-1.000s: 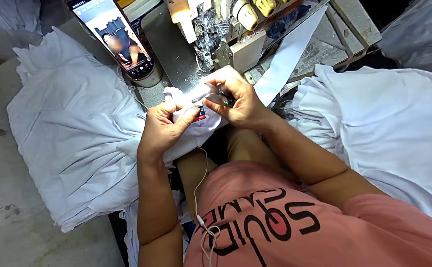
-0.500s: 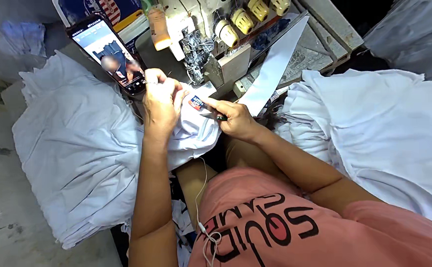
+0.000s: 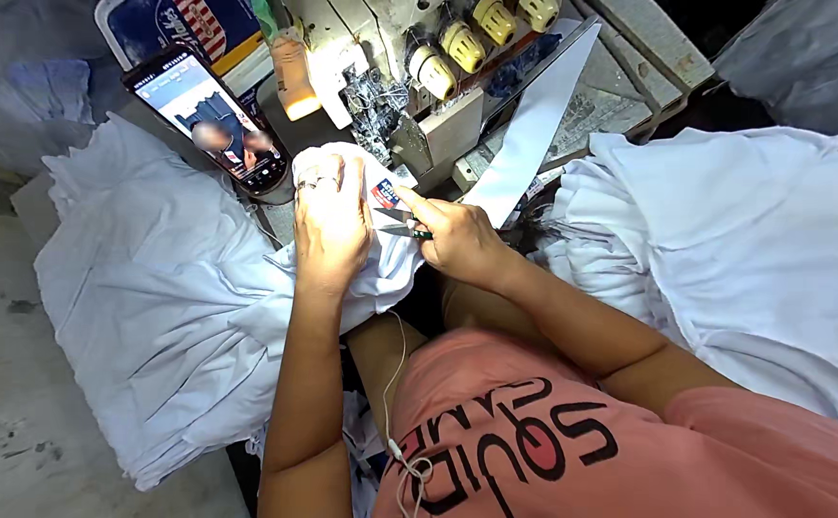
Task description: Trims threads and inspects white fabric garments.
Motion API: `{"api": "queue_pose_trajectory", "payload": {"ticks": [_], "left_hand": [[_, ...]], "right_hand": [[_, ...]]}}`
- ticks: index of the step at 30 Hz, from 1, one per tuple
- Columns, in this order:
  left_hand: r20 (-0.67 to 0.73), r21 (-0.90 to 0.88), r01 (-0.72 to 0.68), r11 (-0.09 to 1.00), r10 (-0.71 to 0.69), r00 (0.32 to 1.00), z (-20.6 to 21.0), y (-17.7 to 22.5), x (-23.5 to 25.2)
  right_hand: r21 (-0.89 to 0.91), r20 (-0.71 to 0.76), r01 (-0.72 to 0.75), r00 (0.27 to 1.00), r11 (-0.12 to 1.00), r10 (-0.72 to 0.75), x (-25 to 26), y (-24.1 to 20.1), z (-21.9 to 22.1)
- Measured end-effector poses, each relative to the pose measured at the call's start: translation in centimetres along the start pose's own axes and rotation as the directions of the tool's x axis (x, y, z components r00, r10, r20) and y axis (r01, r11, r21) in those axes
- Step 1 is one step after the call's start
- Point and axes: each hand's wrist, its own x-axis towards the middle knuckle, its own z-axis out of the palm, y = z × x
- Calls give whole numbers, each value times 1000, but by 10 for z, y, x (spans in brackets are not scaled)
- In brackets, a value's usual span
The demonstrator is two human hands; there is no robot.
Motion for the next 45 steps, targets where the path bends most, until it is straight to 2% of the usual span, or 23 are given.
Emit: {"api": "queue_pose_trajectory", "payload": {"ticks": [9,14,20,24,26,29,30,32,35,37,45], "left_hand": [[-12,45,7,999,-7,1000,1,6,3],[40,66,14,998,-16,999,1,5,12],[34,51,-15,999,13,999,6,-4,27],[18,4,-26,1000,26,1000,8,-7,27],[-32,-50,-25,998,23,999,7,-6,22],[-254,-167,-58,984,14,967,9,5,6],[-273,-202,-64,977,6,962,8,11,-1],[-251,-234,-98,967,37,967,7,21,-13],[-130,-177,-127,976,105,986,10,24,-21],[-105,-138,-141,980,127,986,14,23,-22],[-31,-125,-129,984,126,992,8,23,-21]], "right_hand": [[1,71,-73,995,997,73,7,-8,-12],[-6,98,-124,987,992,124,16,-9,-14],[30,55,-143,988,989,141,23,-5,-9],[76,-24,-76,997,994,78,18,4,-1],[132,-94,-26,995,991,38,12,11,7],[252,-159,23,987,967,18,2,15,14],[299,-178,28,984,954,27,-1,15,16],[370,-175,10,983,929,60,-7,14,17],[378,-127,-51,986,924,106,-13,9,13],[393,-125,-61,985,918,119,-14,8,13],[447,-135,-53,983,893,127,-15,4,9]]}}
